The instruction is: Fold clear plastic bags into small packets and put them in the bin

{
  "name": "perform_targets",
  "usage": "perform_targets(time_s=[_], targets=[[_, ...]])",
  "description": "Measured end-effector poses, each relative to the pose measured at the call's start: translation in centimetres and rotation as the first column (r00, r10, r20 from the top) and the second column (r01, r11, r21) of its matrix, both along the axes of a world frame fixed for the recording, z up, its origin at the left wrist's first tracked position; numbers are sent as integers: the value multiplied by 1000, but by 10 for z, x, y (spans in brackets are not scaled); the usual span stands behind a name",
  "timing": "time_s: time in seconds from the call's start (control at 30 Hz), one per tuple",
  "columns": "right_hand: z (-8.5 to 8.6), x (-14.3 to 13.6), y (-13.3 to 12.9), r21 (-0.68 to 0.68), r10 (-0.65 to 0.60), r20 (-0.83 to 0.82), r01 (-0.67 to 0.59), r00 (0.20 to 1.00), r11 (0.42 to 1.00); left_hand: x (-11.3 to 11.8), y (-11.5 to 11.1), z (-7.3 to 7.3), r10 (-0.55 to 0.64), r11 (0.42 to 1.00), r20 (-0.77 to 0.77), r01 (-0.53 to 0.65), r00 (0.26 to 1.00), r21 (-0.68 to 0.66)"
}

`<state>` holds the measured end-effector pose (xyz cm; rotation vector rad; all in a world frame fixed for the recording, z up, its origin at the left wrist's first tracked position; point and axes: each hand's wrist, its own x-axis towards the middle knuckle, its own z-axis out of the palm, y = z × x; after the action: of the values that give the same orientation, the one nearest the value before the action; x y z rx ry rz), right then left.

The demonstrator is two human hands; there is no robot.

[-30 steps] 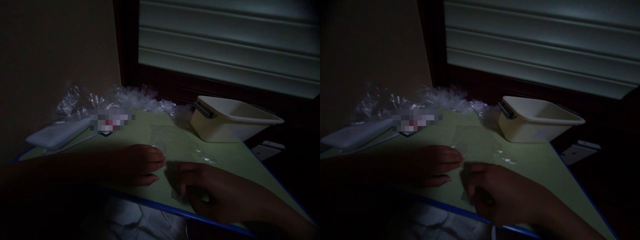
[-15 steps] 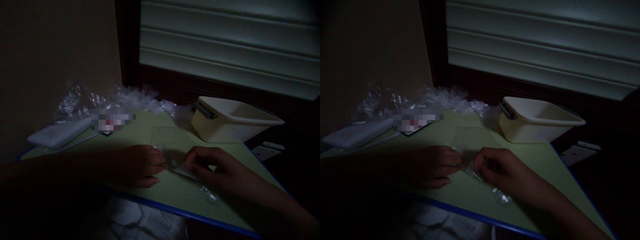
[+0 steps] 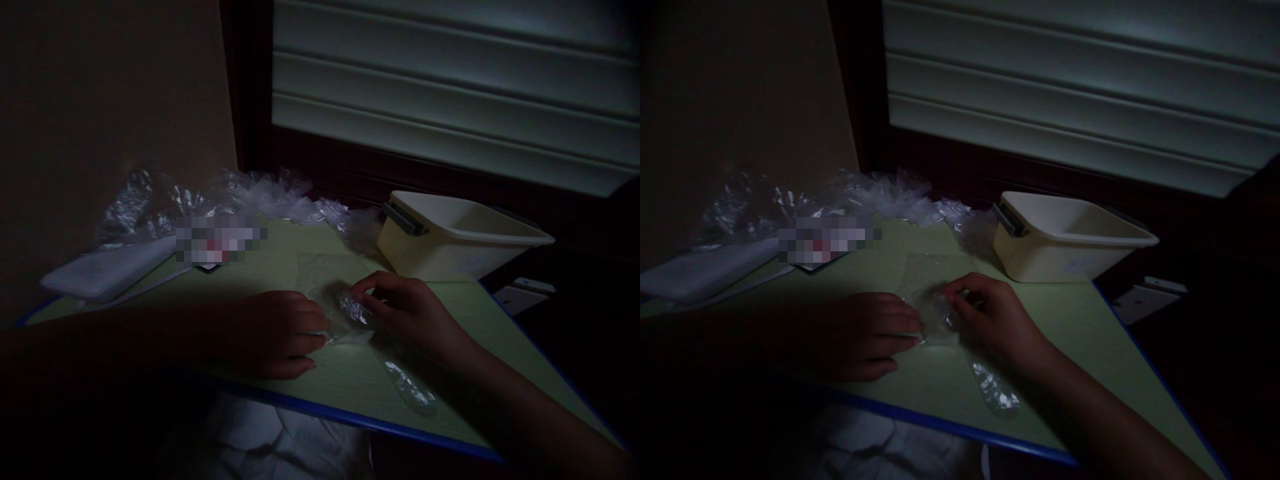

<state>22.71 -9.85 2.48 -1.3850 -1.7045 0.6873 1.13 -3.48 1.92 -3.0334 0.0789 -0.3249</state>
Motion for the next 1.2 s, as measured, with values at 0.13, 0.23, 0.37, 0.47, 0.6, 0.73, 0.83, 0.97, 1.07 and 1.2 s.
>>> perform_targets(time_s=[0.13,0.23,0.37,0.47,0.6,0.73,0.83,0.97,1.07,1.2], targets=[[-7,-1,4,82,-15,72,9,997,997,0,1,1,-84,996,-37,83,996,-23],[-16,0,10,120,-56,84,46,995,992,-2,1,-1,-84,996,-4,84,996,-16],[-24,0,16,156,-56,70,45,996,987,-4,2,-6,-90,996,95,91,991,2],[-25,-1,16,182,-24,102,5,994,983,-4,2,-8,-70,997,90,71,994,-15],[-25,-3,15,202,19,136,-46,991,978,-3,3,-7,-72,996,86,77,994,-50],[-23,-2,13,205,-24,120,-1,992,979,-2,4,-7,-74,996,110,78,991,-39],[-19,1,9,264,-108,106,77,988,961,-2,3,-7,-39,998,129,43,991,-34],[-10,5,3,348,-103,190,31,976,937,-3,2,-7,22,999,114,-18,993,-29],[-2,5,-2,274,82,319,-174,944,946,-3,2,-7,-9,1000,146,11,989,-15],[3,3,-8,34,320,474,-380,820,924,-1,4,-8,-22,999,136,25,990,-25]])
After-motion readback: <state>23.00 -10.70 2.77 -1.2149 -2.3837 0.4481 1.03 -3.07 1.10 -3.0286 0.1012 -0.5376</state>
